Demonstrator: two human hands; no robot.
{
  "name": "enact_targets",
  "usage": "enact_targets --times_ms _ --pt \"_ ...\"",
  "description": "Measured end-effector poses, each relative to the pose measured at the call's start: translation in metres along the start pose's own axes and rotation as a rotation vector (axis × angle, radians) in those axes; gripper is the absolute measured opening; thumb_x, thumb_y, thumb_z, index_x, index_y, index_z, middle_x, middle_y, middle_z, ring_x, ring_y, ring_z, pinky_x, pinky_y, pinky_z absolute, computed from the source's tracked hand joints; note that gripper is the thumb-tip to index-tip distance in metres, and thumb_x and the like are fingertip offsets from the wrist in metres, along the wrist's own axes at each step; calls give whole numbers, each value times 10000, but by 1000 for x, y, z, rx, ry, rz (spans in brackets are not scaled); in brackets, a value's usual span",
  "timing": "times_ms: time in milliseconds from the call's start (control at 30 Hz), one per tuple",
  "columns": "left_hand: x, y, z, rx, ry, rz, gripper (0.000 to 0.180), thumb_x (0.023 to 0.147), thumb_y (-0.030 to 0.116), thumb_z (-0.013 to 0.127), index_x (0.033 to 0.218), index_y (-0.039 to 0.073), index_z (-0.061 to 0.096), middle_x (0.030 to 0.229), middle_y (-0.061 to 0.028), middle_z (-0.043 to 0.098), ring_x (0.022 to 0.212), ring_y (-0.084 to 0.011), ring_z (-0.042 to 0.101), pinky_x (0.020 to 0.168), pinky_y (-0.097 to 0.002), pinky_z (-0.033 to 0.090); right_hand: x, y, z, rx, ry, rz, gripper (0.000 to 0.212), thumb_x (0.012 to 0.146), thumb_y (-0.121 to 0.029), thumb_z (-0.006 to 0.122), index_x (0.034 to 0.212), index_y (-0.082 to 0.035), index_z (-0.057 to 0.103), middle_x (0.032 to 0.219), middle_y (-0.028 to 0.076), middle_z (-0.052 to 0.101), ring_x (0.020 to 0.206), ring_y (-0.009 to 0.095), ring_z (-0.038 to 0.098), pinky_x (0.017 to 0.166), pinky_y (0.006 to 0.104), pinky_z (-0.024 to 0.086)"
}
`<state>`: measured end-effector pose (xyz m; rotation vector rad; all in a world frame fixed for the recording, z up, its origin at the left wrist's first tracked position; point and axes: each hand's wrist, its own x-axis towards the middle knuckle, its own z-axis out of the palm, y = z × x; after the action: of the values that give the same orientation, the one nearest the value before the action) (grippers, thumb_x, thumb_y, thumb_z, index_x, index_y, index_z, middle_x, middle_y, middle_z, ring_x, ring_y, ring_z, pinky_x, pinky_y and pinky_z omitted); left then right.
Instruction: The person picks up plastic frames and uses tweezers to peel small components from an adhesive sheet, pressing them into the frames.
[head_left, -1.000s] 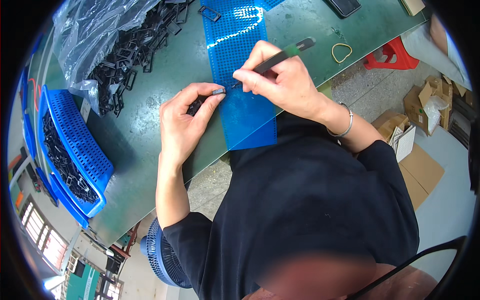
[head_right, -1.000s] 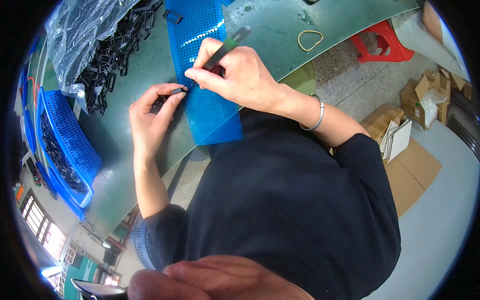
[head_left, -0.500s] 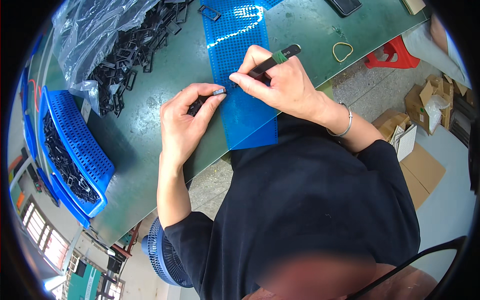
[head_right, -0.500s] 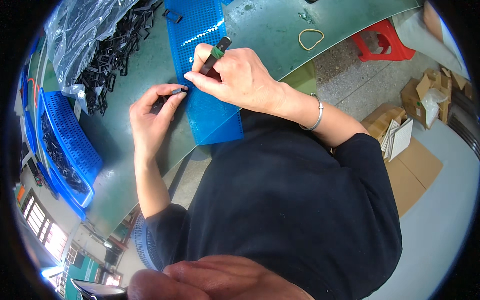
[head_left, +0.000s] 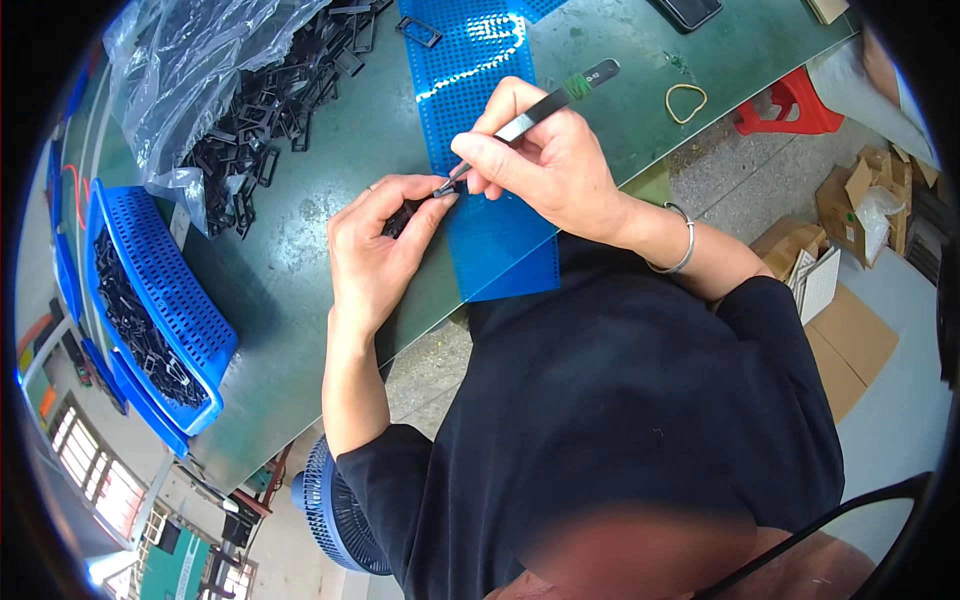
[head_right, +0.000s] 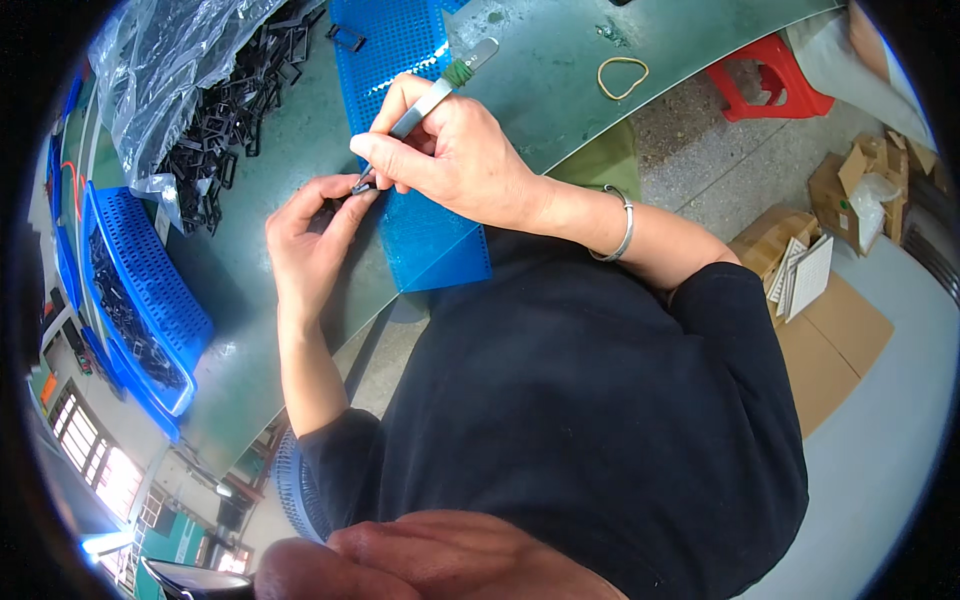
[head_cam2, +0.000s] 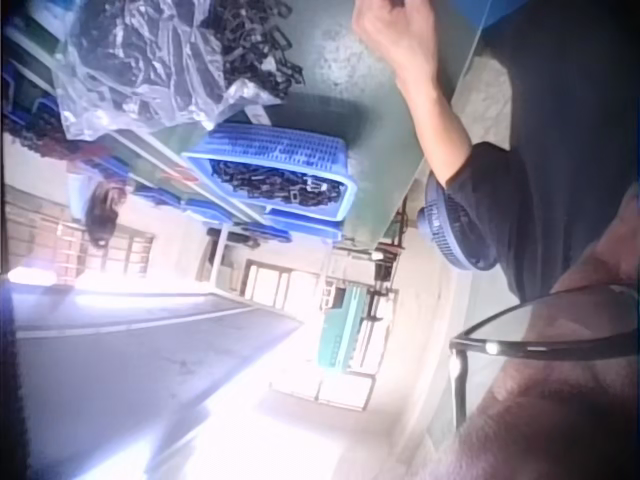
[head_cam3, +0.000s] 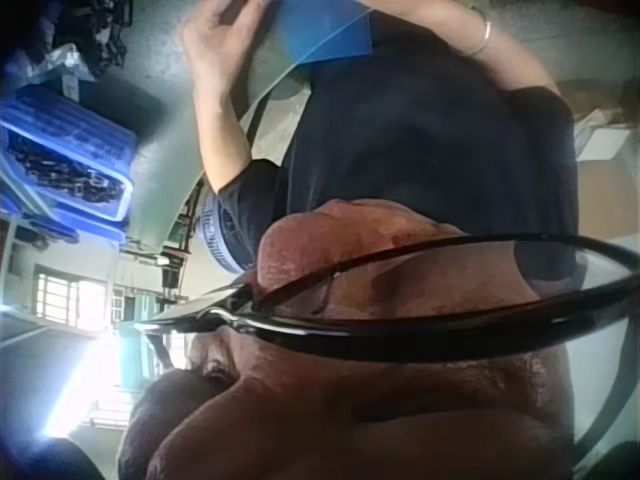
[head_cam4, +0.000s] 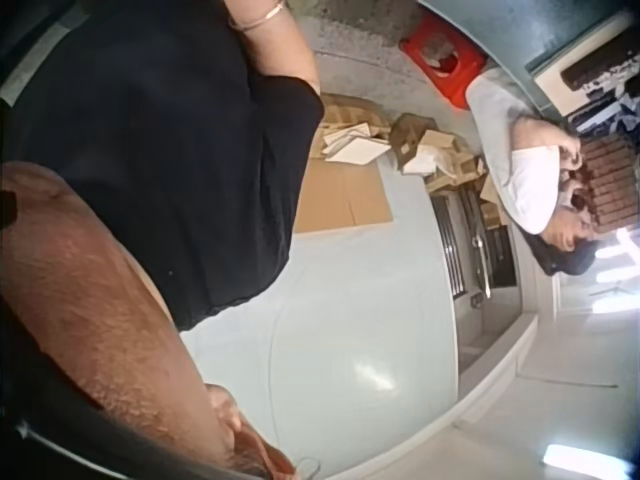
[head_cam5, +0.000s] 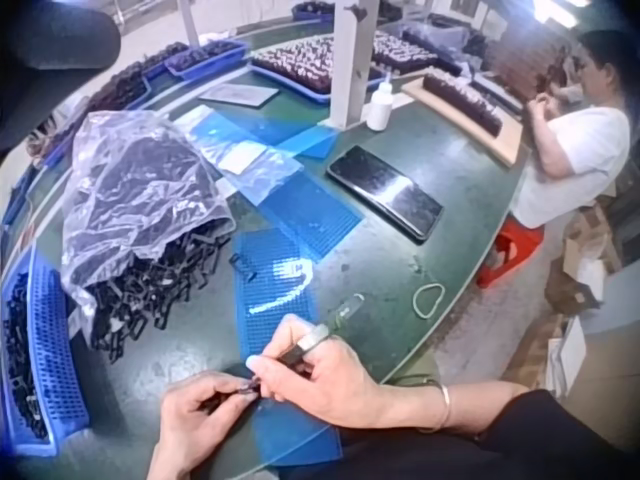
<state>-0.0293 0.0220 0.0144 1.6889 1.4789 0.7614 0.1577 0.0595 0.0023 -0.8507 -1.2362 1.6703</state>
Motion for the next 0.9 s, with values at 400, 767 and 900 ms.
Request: enact_targets --times_ms 400,767,900 --pt "0 0 0 16 -2 16 124 766 63 714 884 30 693 813 -77 686 672 -141 632 615 -255 489 -1 3 3 -34 -5 -2 138 885 -86 600 817 -27 495 723 31 585 651 62 590 553 206 467" --pt "0 1 0 2 -8 16 129 765 58 715 888 30 689 818 -84 688 671 -142 632 616 -257 492 -2 6 4 -37 34 -75 139 870 -78 617 805 -23 506 709 29 576 643 60 590 554 206 467" --pt "1 1 0 21 0 13 129 765 58 714 888 28 688 818 -84 687 672 -144 634 620 -259 494 0 9 2 -150 5 -78 133 869 -76 620 807 -15 519 711 24 576 648 61 594 548 197 458"
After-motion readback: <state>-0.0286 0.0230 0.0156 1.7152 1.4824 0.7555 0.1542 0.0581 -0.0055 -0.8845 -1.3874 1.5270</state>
